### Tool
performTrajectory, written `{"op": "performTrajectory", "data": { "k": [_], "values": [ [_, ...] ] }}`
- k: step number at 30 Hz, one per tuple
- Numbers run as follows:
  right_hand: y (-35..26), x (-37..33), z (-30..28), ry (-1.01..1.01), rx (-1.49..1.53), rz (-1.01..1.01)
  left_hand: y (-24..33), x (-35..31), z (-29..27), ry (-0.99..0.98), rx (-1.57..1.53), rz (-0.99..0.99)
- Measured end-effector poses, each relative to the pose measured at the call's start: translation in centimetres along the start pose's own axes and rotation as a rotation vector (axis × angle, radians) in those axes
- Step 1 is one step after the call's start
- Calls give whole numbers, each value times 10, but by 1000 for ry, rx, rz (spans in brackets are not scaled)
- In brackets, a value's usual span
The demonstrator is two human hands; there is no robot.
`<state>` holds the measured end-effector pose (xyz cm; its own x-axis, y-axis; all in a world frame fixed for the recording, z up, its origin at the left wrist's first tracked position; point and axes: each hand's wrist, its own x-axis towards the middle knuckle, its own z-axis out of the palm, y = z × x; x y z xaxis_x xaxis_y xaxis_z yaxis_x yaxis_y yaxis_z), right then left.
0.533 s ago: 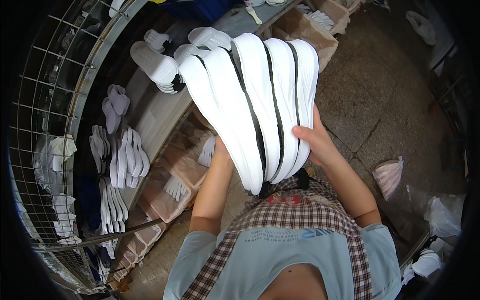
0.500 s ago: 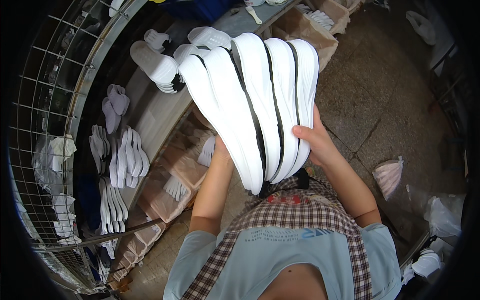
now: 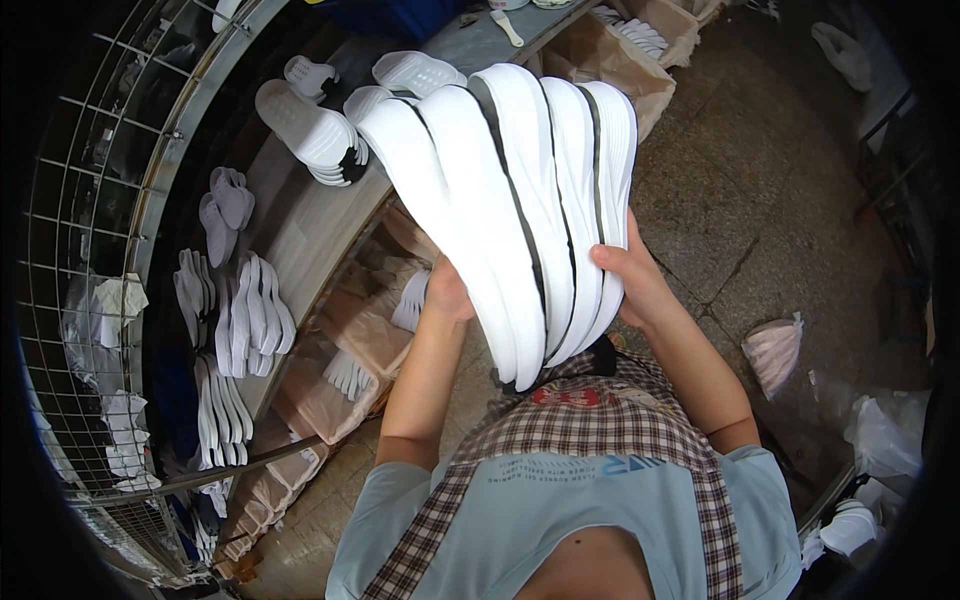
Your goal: The person repeatedly picks up white slippers from a metal shelf, turns them over to view the soles, and stacks them into a plastic bin. The person handles the slippers one at a time or in small groups, placing them into the bin and occasionally rearranging them.
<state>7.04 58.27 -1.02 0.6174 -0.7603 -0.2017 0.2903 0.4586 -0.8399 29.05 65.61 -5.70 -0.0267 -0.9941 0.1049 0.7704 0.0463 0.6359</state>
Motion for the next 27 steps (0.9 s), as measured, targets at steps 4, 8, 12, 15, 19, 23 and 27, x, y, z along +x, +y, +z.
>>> {"op": "performTrajectory", "data": {
  "k": [4,8,12,15,19,23,27],
  "values": [
    [1,4,-2,-9,37,2,3,-1,3,24,26,6],
    [2,6,-3,-31,50,1,5,0,5,68,29,-2],
    [7,7,-7,-22,109,67,9,7,10,269,199,-46],
    [14,5,-14,-75,225,257,9,14,13,421,135,-225],
    [26,-2,-25,-33,262,456,-4,15,13,531,4,-424],
    [40,-6,-35,12,324,578,-20,9,4,525,24,-506],
    [50,-8,-44,36,380,646,-29,2,-8,497,-150,-546]
  ]
}}
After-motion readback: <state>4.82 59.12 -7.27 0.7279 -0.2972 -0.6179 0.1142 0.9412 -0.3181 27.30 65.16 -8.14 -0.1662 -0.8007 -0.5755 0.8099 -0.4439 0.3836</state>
